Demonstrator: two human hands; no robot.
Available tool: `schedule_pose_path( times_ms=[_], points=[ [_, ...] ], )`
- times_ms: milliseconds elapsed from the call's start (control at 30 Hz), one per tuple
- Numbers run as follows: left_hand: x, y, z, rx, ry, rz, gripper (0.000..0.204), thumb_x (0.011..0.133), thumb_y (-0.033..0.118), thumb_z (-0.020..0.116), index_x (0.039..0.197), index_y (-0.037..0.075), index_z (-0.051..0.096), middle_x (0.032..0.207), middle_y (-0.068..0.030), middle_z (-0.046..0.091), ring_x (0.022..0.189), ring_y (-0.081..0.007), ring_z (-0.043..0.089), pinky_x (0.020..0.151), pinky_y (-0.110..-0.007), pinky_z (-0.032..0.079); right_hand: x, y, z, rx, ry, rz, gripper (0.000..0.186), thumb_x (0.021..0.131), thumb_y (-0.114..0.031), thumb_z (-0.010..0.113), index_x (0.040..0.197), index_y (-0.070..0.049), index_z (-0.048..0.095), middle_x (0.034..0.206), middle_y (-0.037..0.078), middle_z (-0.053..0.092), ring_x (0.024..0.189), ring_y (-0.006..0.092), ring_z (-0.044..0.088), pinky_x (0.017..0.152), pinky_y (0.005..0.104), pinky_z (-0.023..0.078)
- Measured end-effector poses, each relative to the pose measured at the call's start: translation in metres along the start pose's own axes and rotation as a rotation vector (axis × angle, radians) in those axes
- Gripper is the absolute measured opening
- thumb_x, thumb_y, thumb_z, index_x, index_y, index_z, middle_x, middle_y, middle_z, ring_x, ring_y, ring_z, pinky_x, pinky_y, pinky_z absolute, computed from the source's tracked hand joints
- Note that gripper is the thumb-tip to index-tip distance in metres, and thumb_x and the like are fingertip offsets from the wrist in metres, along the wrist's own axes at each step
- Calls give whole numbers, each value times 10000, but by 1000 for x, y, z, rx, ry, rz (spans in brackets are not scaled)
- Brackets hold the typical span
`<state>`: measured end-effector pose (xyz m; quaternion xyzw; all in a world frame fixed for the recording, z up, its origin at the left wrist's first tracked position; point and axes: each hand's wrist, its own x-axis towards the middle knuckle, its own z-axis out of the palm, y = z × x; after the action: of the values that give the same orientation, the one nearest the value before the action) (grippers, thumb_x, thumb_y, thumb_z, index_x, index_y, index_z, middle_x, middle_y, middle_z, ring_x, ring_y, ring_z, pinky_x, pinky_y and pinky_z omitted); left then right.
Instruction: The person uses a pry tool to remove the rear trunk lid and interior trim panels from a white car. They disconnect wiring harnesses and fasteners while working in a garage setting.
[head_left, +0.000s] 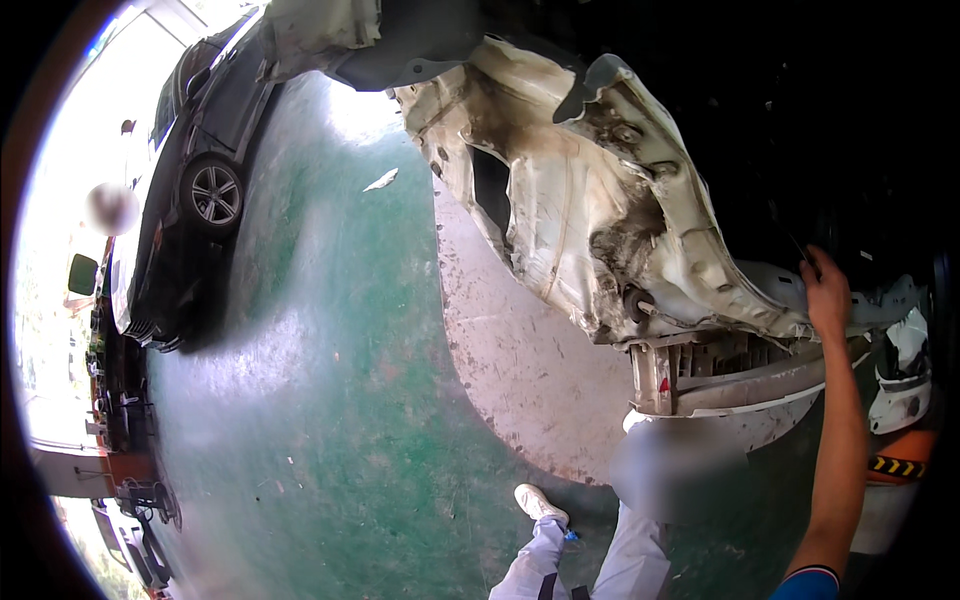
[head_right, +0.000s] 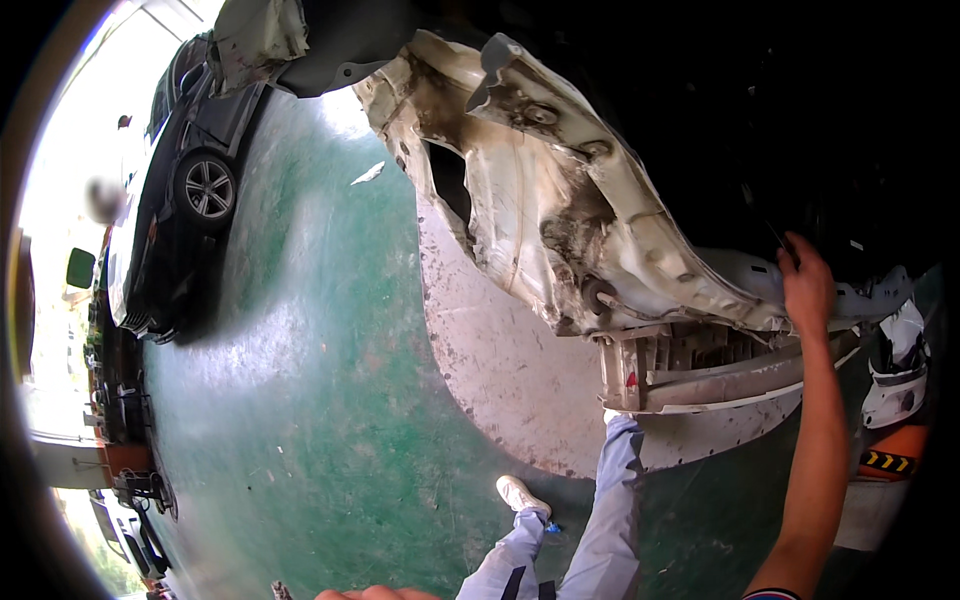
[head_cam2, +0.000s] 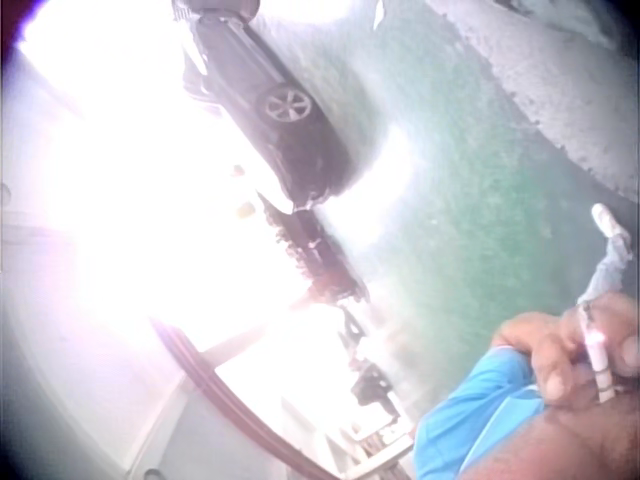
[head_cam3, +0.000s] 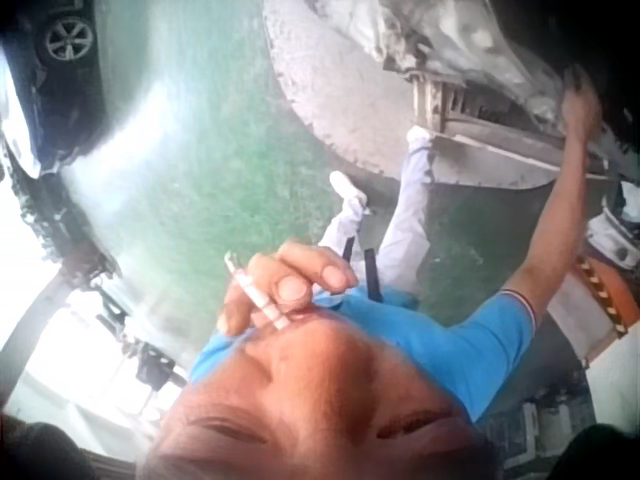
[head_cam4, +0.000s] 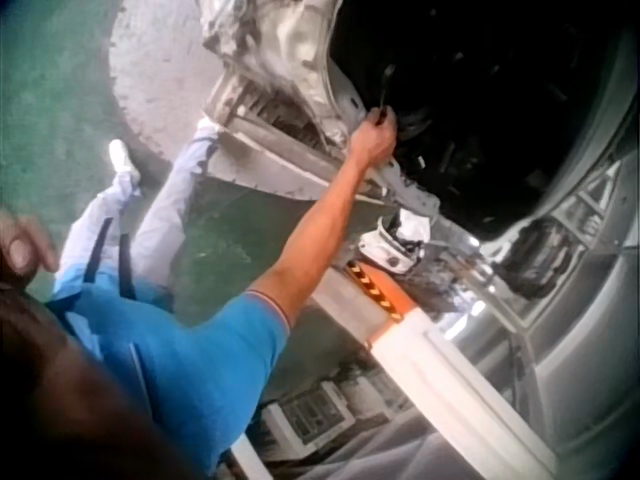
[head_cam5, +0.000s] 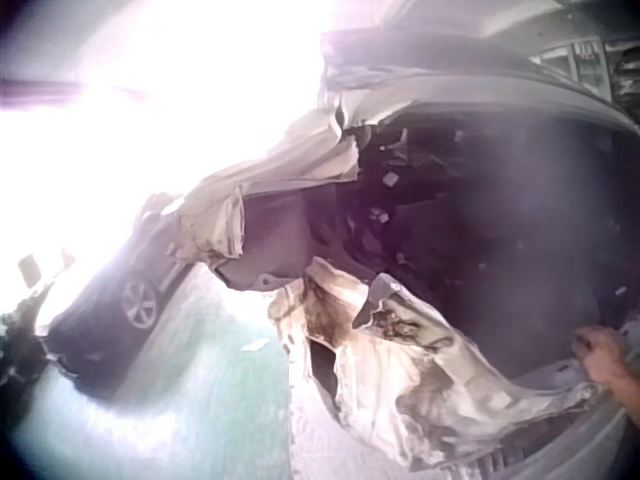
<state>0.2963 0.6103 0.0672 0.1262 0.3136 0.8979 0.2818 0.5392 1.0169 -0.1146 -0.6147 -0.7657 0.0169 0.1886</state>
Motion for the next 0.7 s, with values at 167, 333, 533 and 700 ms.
schedule_pose_path(
  times_ms=[167,333,533,700],
  points=[
    [-6,-7,-9,-24,-87,8,324,1042,333,450,1245,161,634,1107,-171,630,922,-428,606,754,-520,547,-2,-9,-4,-31,4,27,366,932,-298,641,1262,-143,665,1099,147,720,1014,357,679,860,417,518],
    [-8,12,-10,63,-3,-430,335,995,282,561,1272,101,611,1178,-185,632,1026,-447,618,844,-558,554,0,3,5,-5,14,10,369,932,-305,634,1268,-153,663,1127,134,714,1045,354,669,863,419,519],
    [25,-34,-126,552,-114,-206,615,926,47,593,1496,27,365,1411,-219,481,1135,-367,611,866,-470,575,-4,-9,-3,17,16,17,369,934,-302,624,1265,-144,661,1156,117,707,1056,351,664,868,420,519],
    [-15,-65,-301,978,312,-680,264,970,149,636,1191,5,646,1011,-69,689,900,-186,679,792,-327,559,-5,-13,-3,-9,8,2,351,939,-287,602,1254,-141,656,1209,92,687,1055,361,657,871,442,524]
  ],
)
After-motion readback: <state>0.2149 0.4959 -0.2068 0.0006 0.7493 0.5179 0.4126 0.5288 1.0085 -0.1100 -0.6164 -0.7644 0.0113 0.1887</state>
